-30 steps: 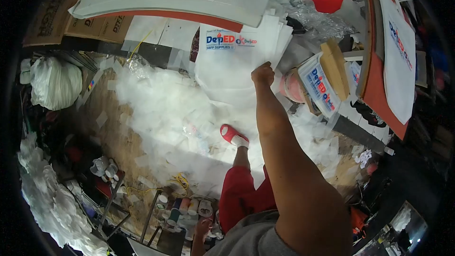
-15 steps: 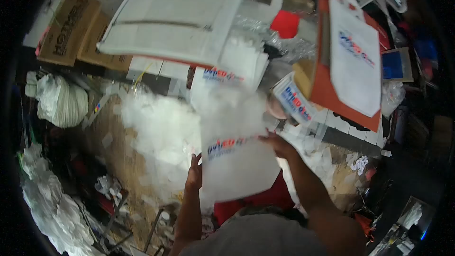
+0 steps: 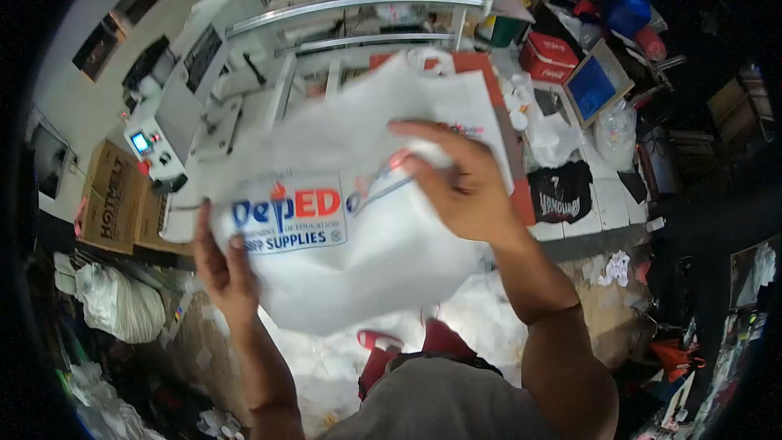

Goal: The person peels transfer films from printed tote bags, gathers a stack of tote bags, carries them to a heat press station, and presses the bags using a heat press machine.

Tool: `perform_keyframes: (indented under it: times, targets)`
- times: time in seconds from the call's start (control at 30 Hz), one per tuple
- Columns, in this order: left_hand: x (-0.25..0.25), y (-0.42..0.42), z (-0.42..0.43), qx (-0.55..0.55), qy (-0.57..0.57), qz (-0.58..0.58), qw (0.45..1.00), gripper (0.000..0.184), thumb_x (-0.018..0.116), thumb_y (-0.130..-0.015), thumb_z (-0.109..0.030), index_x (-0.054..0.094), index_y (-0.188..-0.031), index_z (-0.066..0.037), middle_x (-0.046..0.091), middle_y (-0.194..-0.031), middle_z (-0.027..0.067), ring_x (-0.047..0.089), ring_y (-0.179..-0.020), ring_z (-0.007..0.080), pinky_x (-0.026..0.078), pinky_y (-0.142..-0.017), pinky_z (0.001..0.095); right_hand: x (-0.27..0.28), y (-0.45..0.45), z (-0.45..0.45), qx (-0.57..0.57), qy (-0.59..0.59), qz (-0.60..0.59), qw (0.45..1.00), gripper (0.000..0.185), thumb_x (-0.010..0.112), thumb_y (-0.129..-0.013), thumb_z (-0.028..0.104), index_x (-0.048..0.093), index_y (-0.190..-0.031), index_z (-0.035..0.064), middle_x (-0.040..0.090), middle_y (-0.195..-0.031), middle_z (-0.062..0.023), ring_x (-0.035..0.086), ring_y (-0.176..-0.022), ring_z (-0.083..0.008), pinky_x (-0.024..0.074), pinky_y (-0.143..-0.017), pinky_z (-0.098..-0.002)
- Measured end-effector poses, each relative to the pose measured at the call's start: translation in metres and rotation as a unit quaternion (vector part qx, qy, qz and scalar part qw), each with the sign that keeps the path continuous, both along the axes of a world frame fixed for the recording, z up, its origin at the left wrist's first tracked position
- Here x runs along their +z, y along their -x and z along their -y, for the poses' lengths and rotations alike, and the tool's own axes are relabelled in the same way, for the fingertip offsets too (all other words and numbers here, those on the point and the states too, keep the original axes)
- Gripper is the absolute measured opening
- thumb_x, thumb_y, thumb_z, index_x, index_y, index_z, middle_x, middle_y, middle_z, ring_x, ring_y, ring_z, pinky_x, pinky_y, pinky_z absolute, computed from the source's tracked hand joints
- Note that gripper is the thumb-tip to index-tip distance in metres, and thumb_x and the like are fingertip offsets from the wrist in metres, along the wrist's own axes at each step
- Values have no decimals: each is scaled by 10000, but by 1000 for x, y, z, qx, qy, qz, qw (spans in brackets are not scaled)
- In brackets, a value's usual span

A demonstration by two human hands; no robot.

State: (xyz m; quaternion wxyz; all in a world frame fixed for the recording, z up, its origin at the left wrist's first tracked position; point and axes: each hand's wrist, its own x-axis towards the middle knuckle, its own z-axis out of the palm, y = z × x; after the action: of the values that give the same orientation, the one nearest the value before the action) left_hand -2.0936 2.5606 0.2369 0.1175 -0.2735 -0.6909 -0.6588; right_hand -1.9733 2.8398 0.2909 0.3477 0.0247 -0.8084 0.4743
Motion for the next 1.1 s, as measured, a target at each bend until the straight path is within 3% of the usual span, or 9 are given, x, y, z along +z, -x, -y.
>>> perform_keyframes:
  times: [0.07, 0.2, 0.27, 0.33, 0.4, 0.47, 0.6, 0.67, 1.1]
  targets:
    - [57, -1, -51, 5, -66, -174, 983, 469, 529, -933, -50, 411, -1361, 103, 487, -1351, 213, 557, -1113, 228, 422, -962, 312, 51, -25, -37, -79, -132, -137, 978, 324, 592, -887, 22, 596, -1201, -59, 641, -1180, -201, 633, -1045, -246, 460, -916, -303]
    - [79, 51, -163, 95, 36, -411, 906, 395, 542, -882, -13, 535, -1269, 67, 627, -1033, 180, 581, -785, 259, 459, -700, 328, 72, -22, -118, -227, -137, -177, 948, 362, 558, -915, 63, 574, -1267, -18, 643, -1168, -219, 641, -1017, -243, 484, -884, -322]
    - [38, 75, -236, 40, 138, -234, 962, 364, 546, -852, -5, 575, -1214, 27, 626, -991, 216, 593, -784, 329, 471, -680, 379, 15, 18, -191, -280, -177, -144, 932, 369, 566, -905, 115, 586, -1265, 36, 655, -1129, -220, 648, -1018, -289, 494, -884, -341]
    - [-89, 121, -301, 4, 350, -86, 933, 354, 547, -848, -112, 591, -1182, -2, 615, -1047, 275, 613, -920, 417, 500, -800, 474, -126, 50, -281, -257, -41, 191, 946, 393, 590, -870, 171, 594, -1249, 68, 662, -1071, -221, 634, -1012, -356, 497, -885, -388]
    - [-202, 119, -313, -64, 414, -24, 908, 420, 541, -849, -172, 580, -1245, -39, 610, -1086, 263, 617, -937, 420, 512, -838, 474, -285, 40, -329, -244, -377, 220, 866, 357, 602, -833, 192, 616, -1162, 54, 665, -930, -236, 638, -906, -400, 502, -823, -473]
    - [-239, 104, -307, -23, 441, -87, 893, 438, 547, -844, -154, 574, -1269, -55, 611, -1091, 252, 618, -918, 433, 509, -825, 482, -269, 21, -282, -314, -142, 282, 895, 316, 602, -809, 97, 648, -1119, 56, 655, -1025, -224, 606, -1007, -381, 475, -894, -432]
    - [-221, 83, -300, 29, 331, -114, 936, 427, 582, -829, -121, 584, -1248, -40, 620, -1025, 246, 628, -888, 398, 510, -809, 460, -276, 5, -277, -315, -147, 202, 916, 281, 584, -813, 66, 662, -1083, 68, 653, -991, -214, 598, -978, -396, 477, -869, -442]
    - [-219, 87, -301, -7, 344, -26, 939, 413, 590, -827, -116, 589, -1229, -24, 618, -1026, 235, 630, -892, 379, 510, -809, 455, -272, 3, -277, -329, -203, 162, 908, 252, 577, -819, 54, 672, -1051, 82, 650, -950, -194, 596, -920, -393, 480, -820, -461]
    - [-242, 107, -312, 38, 364, 13, 931, 399, 577, -837, -120, 552, -1225, -25, 617, -1047, 230, 599, -974, 408, 485, -863, 475, -260, 20, -279, -369, -262, 249, 856, 270, 575, -841, 132, 662, -1097, 138, 610, -993, -118, 547, -1030, -338, 431, -842, -486]
